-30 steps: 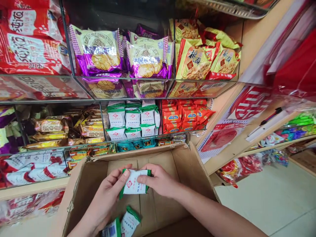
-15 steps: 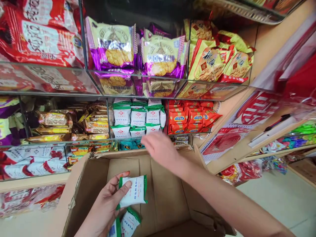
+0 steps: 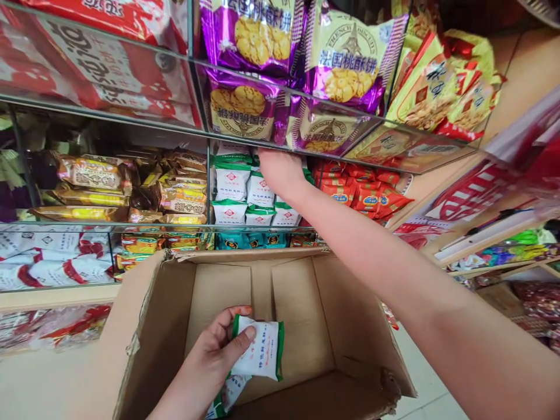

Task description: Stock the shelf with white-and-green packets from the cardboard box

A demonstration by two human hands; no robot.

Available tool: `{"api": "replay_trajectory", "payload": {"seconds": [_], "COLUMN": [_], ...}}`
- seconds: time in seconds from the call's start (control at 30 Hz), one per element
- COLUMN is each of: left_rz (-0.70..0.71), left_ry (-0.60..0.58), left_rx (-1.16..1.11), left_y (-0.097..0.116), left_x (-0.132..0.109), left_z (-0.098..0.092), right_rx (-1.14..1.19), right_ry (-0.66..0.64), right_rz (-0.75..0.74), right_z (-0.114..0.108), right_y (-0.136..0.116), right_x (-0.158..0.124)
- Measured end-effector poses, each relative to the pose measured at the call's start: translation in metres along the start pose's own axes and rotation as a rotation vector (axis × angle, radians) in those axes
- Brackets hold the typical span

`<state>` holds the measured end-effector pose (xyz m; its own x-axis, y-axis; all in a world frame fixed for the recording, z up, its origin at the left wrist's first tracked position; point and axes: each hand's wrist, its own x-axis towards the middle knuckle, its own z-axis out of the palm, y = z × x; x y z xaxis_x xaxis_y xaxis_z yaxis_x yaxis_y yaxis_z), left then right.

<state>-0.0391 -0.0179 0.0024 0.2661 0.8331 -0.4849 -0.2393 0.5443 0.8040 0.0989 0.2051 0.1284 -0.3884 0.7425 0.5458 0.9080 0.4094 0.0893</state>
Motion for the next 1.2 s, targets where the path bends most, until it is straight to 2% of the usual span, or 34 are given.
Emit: {"api": "replay_trajectory", "payload": {"seconds": [0.23, 0.47, 0.63, 0.77, 0.97, 1.1, 1.2], "left_rz": [-0.005, 0.019, 0.02, 0.037, 0.015, 0.006, 0.031], "left_ry": [-0.022, -0.02, -0.038, -0.029, -0.027, -0.03, -0.013], "left_rx": [0.002, 0.026, 0.048, 0.068, 0.074, 0.081, 0.111], "left_y": [-0.005, -0.016, -0.025, -0.027, -0.029, -0.031, -0.03], "left_x": [0.002, 0.008, 0.016, 0.019, 0.019, 0.021, 0.021], "left_z": [-0.004, -0.003, -0.005, -0.003, -0.002, -0.005, -0.007], "right_rx": [-0.109, -0.072, -0.041, 0.025, 0.124, 0.147, 0.082], "right_ry": [0.105, 0.197, 0.16, 0.135, 0.103, 0.031, 0.046], "right_rz": [0.104, 0.191, 0.259, 0.213, 0.002, 0.065, 0.097], "right_z": [0.0, 0.014, 0.017, 0.013, 0.007, 0.007, 0.006], "right_y": [-0.008, -0.019, -0.025, -0.028, -0.028, -0.025, -0.023], "right_x": [-0.012, -0.006, -0.006, -0.006, -0.002, 0.003, 0.006]}}
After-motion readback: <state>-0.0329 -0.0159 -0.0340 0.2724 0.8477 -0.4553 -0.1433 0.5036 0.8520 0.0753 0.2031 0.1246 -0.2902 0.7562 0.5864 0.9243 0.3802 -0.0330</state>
